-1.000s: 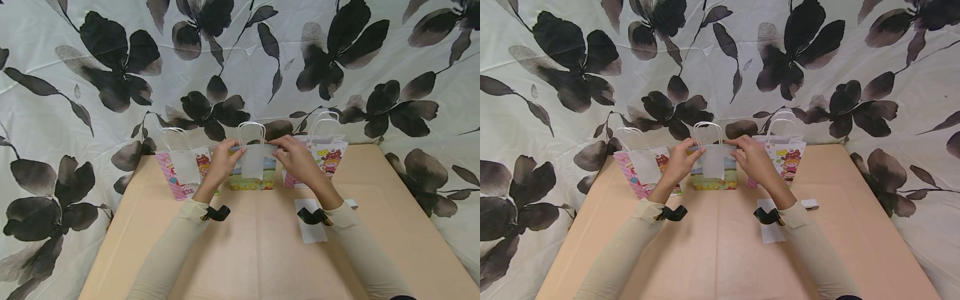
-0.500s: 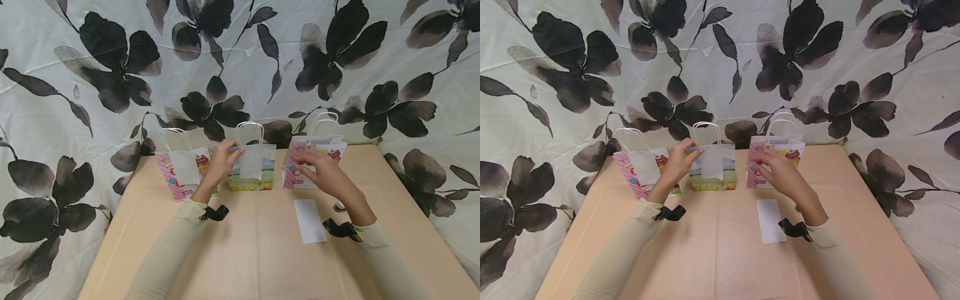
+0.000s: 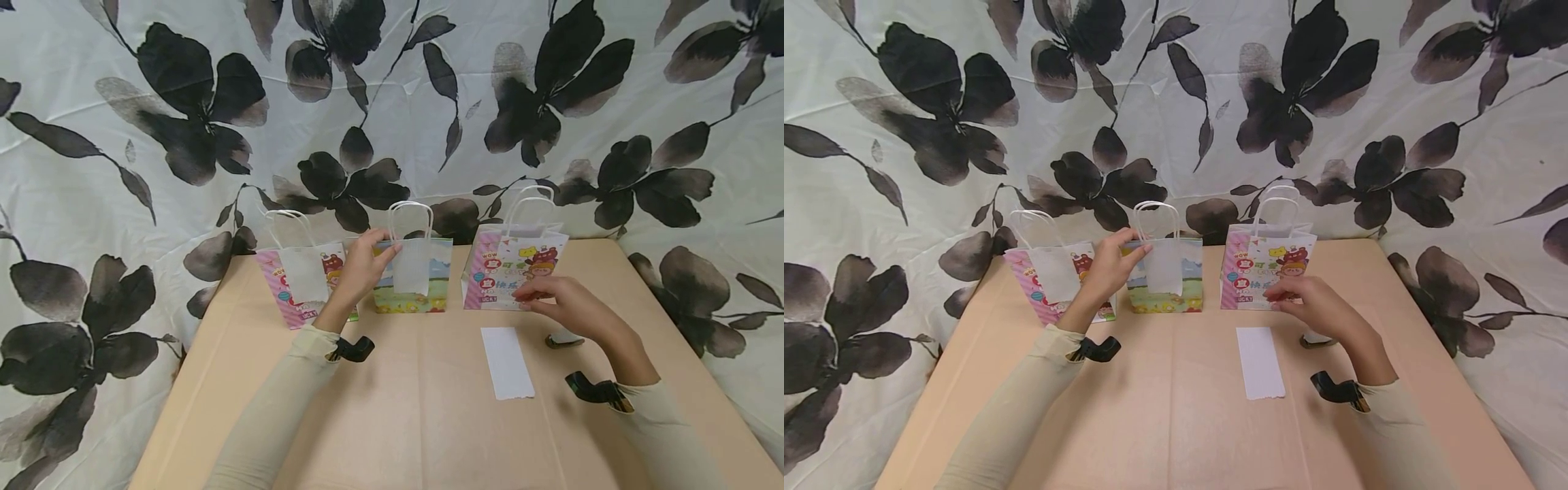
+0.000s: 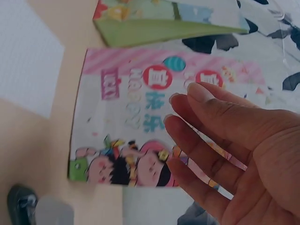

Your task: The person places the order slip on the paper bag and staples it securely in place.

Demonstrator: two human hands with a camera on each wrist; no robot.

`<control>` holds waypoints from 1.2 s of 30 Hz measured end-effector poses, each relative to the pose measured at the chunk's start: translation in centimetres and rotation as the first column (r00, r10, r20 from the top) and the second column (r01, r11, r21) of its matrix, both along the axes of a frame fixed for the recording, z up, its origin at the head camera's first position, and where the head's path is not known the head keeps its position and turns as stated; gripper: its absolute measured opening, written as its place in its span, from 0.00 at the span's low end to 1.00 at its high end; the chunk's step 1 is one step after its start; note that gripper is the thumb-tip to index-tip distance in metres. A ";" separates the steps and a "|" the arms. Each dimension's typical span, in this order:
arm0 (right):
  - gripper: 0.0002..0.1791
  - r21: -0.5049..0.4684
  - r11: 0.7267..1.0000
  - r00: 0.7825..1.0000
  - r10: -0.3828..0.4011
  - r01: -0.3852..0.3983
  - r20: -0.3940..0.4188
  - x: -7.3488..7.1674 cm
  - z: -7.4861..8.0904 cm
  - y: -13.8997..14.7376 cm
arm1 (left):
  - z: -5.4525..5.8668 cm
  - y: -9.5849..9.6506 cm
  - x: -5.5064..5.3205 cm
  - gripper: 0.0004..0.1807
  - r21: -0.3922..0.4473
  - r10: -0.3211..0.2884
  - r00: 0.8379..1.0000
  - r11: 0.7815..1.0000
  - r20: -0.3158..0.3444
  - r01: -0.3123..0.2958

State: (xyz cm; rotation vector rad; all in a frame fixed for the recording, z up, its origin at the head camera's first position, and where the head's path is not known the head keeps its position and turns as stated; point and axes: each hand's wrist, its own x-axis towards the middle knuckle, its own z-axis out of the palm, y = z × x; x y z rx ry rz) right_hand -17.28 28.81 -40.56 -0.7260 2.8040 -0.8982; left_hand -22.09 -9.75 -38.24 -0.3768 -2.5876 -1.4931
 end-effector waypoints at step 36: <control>0.13 -0.155 0.987 0.979 -0.009 0.042 0.205 1.1 -7.1 10.7 | 0.0 0.0 0.0 0.11 -0.009 -0.001 1.000 1.000 -0.007 0.001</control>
